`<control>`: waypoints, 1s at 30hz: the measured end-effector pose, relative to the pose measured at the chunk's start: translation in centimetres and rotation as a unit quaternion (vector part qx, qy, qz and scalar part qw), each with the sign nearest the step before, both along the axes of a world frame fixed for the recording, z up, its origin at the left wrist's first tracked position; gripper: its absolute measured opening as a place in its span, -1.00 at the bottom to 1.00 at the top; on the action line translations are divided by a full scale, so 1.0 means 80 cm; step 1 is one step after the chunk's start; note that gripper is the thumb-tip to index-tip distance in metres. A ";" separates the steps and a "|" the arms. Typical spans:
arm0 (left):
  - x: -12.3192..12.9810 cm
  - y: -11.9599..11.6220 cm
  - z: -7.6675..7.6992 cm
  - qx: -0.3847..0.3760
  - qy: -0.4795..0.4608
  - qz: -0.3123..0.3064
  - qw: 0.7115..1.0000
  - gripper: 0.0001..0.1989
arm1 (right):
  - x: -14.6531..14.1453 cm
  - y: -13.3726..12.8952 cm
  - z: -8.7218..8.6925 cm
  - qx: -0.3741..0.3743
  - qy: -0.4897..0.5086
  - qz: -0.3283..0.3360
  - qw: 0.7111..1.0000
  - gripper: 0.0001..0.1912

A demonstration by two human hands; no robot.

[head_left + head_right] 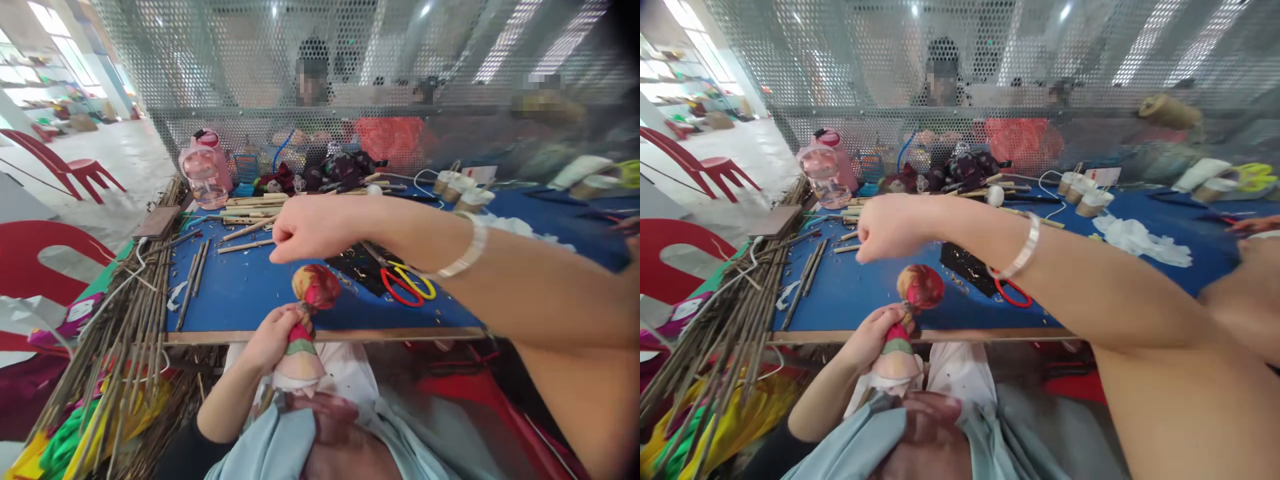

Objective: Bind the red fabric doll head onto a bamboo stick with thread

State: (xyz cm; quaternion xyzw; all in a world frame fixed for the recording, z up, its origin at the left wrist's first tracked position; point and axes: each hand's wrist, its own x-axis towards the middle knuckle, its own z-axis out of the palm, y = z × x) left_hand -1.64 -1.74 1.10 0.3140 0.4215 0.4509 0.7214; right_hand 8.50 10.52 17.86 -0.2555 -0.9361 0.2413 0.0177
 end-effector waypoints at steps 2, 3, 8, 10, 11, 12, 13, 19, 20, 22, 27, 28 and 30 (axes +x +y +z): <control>-0.018 0.002 0.001 0.006 -0.003 0.058 0.998 -0.81 | 0.012 -0.047 0.014 0.079 0.062 -0.037 0.994 -0.61; -0.027 0.002 0.003 0.009 -0.007 0.081 0.997 -0.82 | 0.023 -0.065 0.010 0.105 0.092 -0.063 0.988 -0.60; -0.054 -0.002 0.014 -0.003 -0.030 0.141 0.989 -0.73 | 0.085 -0.091 -0.070 0.086 0.167 -0.239 0.953 -0.57; -0.057 -0.001 0.017 -0.004 -0.045 0.127 0.991 -0.69 | 0.095 -0.088 -0.104 0.045 0.168 -0.278 0.945 -0.56; -0.058 0.000 0.018 -0.005 -0.055 0.117 0.992 -0.68 | 0.097 -0.088 -0.119 0.027 0.166 -0.288 0.943 -0.56; -0.058 0.000 0.020 -0.008 -0.065 0.110 0.992 -0.68 | 0.098 -0.088 -0.132 0.009 0.160 -0.293 0.943 -0.56; -0.058 0.001 0.021 -0.011 -0.075 0.105 0.992 -0.68 | 0.098 -0.089 -0.145 -0.006 0.152 -0.295 0.943 -0.56; -0.044 -0.003 0.027 -0.050 -0.126 0.039 0.990 -0.75 | 0.093 -0.055 -0.204 -0.074 0.112 -0.239 0.962 -0.60; -0.037 -0.004 0.025 -0.064 -0.141 0.013 0.988 -0.78 | 0.091 -0.038 -0.208 -0.095 0.108 -0.207 0.968 -0.63; -0.017 -0.007 0.017 -0.093 -0.168 -0.042 0.980 -0.83 | 0.082 0.001 -0.203 -0.148 0.089 -0.141 0.975 -0.66; 0.028 -0.002 -0.005 -0.120 -0.136 -0.035 0.983 -0.82 | 0.027 0.052 -0.119 -0.134 -0.069 0.043 0.988 -0.64; 0.027 0.001 -0.005 -0.118 -0.127 -0.015 0.985 -0.81 | 0.016 0.044 -0.096 -0.082 -0.087 0.069 0.990 -0.64; 0.015 0.007 -0.001 -0.113 -0.114 0.025 0.987 -0.79 | 0.003 0.012 -0.058 0.075 -0.079 0.076 0.991 -0.69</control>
